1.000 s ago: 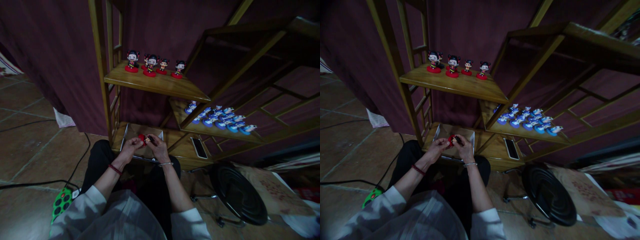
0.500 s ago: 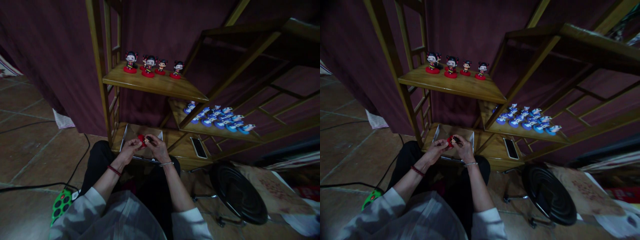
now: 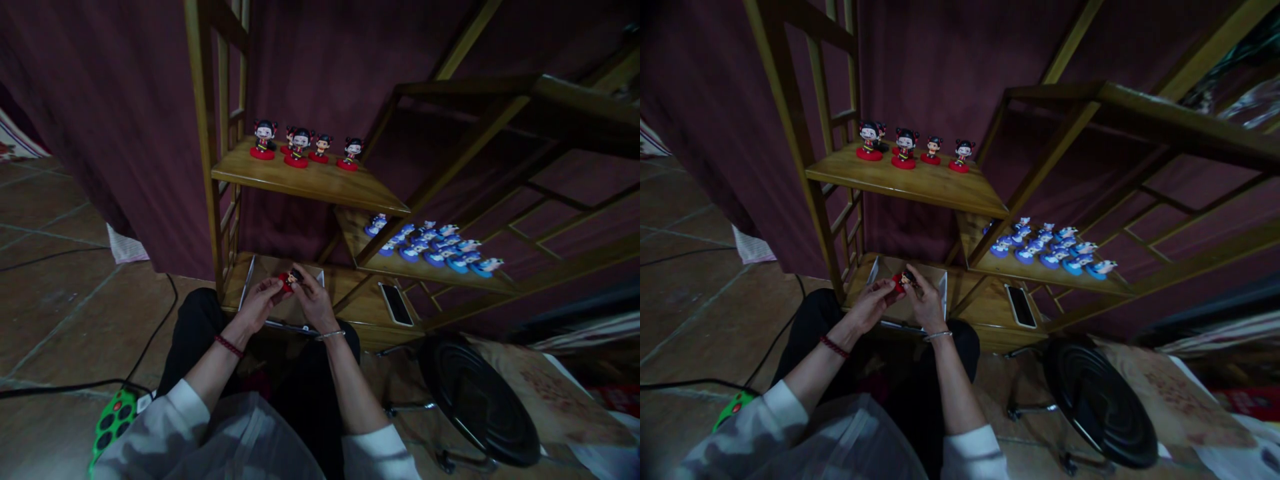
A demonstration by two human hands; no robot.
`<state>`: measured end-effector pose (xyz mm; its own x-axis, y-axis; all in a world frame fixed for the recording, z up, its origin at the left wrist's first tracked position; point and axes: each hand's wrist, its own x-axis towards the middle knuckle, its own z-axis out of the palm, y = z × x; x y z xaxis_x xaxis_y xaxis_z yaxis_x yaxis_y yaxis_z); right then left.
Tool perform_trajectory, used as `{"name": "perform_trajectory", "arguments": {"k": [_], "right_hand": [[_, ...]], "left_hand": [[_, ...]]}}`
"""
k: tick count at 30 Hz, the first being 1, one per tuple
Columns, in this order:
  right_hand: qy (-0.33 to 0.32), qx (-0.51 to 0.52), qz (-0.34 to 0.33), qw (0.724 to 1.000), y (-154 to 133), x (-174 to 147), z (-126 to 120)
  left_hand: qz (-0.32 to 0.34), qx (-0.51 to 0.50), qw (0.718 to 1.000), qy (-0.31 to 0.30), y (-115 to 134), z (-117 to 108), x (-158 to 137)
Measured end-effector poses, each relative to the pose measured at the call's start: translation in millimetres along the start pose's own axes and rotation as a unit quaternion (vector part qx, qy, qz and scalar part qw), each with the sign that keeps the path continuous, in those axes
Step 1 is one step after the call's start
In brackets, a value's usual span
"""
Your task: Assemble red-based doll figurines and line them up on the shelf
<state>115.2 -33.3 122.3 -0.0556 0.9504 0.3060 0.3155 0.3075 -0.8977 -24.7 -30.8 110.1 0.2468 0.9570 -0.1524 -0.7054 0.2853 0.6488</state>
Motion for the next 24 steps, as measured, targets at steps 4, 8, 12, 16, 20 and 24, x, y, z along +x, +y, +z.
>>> {"name": "perform_trajectory", "arguments": {"k": [4,8,12,16,20,24], "right_hand": [[0.0,-0.001,-0.007,1.0,-9.3,1.9,0.3],[0.009,0.035,0.01,0.999,-13.1,4.1,1.2],[-0.004,0.066,0.013,0.998,-15.0,4.9,0.9],[-0.022,0.084,0.008,0.996,-21.5,5.9,-2.3],[-0.02,0.098,-0.002,0.995,-28.8,7.4,-4.7],[-0.016,0.108,0.003,0.994,-35.0,7.8,-5.9]], "left_hand": [[0.005,-0.007,1.0,0.003,2.3,3.5,1.0],[0.01,-0.018,1.0,0.002,5.2,5.8,1.1],[0.009,-0.028,1.0,0.005,10.9,11.1,-0.6],[0.006,-0.035,0.999,0.017,17.8,20.2,-3.2],[0.004,-0.041,0.999,0.01,22.5,27.4,-5.2],[0.006,-0.031,1.0,-0.005,26.7,31.9,-8.3]]}}
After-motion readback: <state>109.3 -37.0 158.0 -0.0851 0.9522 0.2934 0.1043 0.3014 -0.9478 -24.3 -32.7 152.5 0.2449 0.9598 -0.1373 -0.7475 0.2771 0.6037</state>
